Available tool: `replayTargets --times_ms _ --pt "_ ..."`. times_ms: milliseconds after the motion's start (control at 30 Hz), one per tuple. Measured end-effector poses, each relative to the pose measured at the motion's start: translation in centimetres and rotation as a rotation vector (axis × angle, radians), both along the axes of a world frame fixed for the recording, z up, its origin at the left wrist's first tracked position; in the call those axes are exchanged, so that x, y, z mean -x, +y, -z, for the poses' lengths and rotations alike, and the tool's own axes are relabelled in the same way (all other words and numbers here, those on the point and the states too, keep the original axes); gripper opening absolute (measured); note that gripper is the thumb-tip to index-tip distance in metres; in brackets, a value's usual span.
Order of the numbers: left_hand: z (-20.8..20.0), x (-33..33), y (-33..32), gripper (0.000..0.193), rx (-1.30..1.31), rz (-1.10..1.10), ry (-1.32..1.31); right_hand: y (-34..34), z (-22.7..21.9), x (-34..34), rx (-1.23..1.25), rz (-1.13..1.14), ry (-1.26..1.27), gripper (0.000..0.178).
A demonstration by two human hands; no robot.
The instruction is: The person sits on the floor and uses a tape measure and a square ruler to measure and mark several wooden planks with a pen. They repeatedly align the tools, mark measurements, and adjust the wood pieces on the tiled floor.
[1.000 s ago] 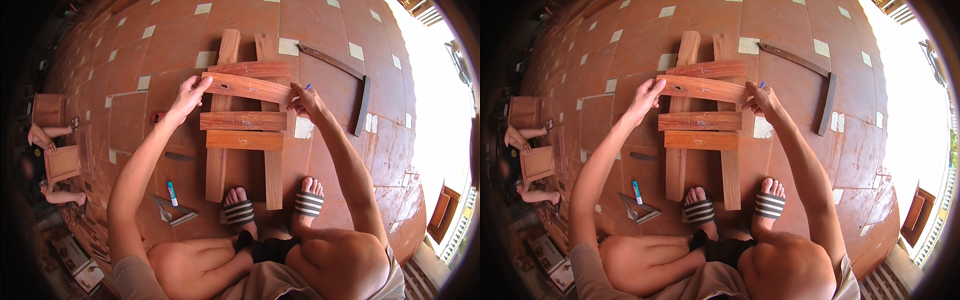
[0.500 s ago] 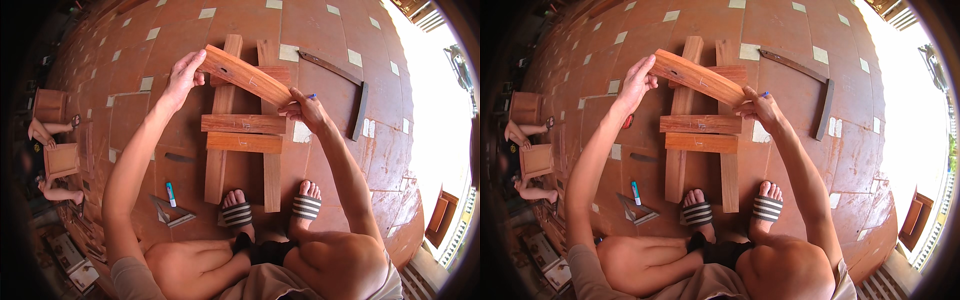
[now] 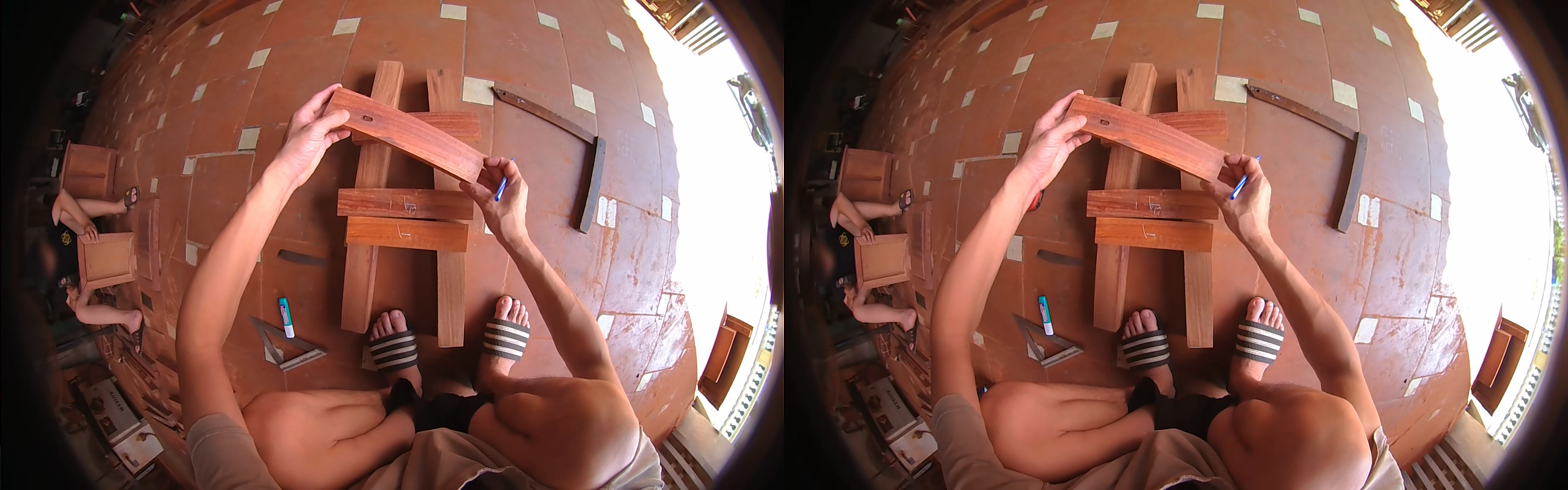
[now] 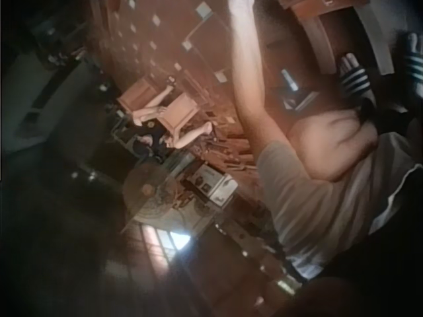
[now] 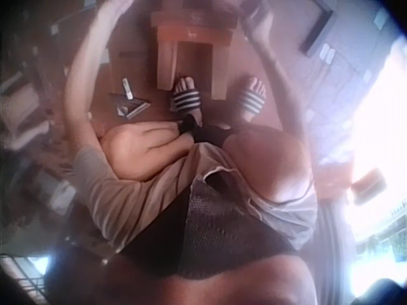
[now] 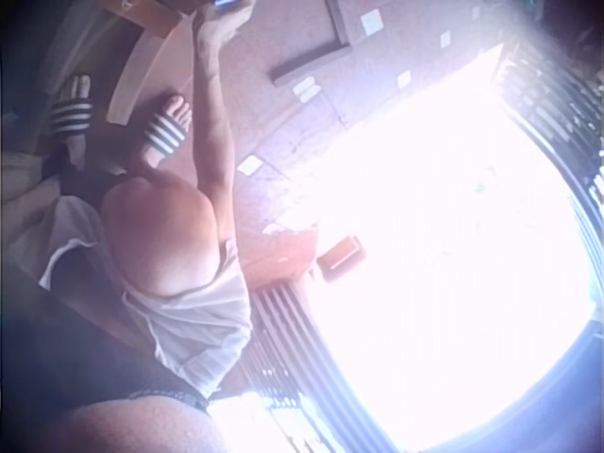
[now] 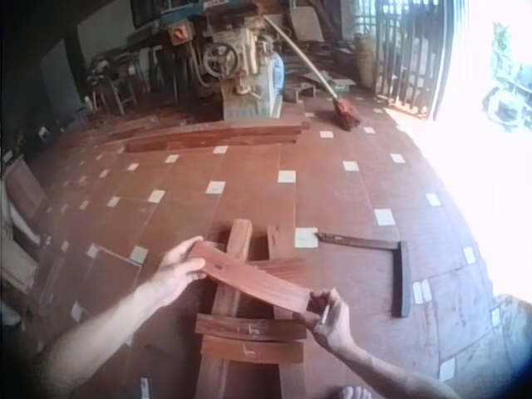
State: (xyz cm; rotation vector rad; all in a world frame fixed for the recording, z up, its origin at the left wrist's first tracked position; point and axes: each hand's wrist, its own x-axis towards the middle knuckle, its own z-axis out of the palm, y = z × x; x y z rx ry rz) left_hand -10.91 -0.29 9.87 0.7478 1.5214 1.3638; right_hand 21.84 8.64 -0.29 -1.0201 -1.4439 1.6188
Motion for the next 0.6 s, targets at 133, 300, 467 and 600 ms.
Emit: replayTargets --times_ms 133,300,467,600 --pt "0.2 -0.5 -0.4 0.076 0.090 -0.016 0.128 -1.3 -0.1 -0.1 -0.255 0.023 -0.126 0.048" --pt "0.9 -0.2 -0.9 0.076 0.141 -0.036 0.126 -2.1 -1.2 0.0 -0.296 0.022 -0.236 0.051" --pt "1.3 0.3 -1.6 0.073 0.188 -0.037 0.148 -2.5 -1.3 0.0 -0.278 -0.004 -0.281 0.058" --pt "1.8 0.3 -1.8 0.076 0.193 -0.038 0.174 -2.6 -1.1 0.0 -0.303 -0.004 -0.281 0.059"
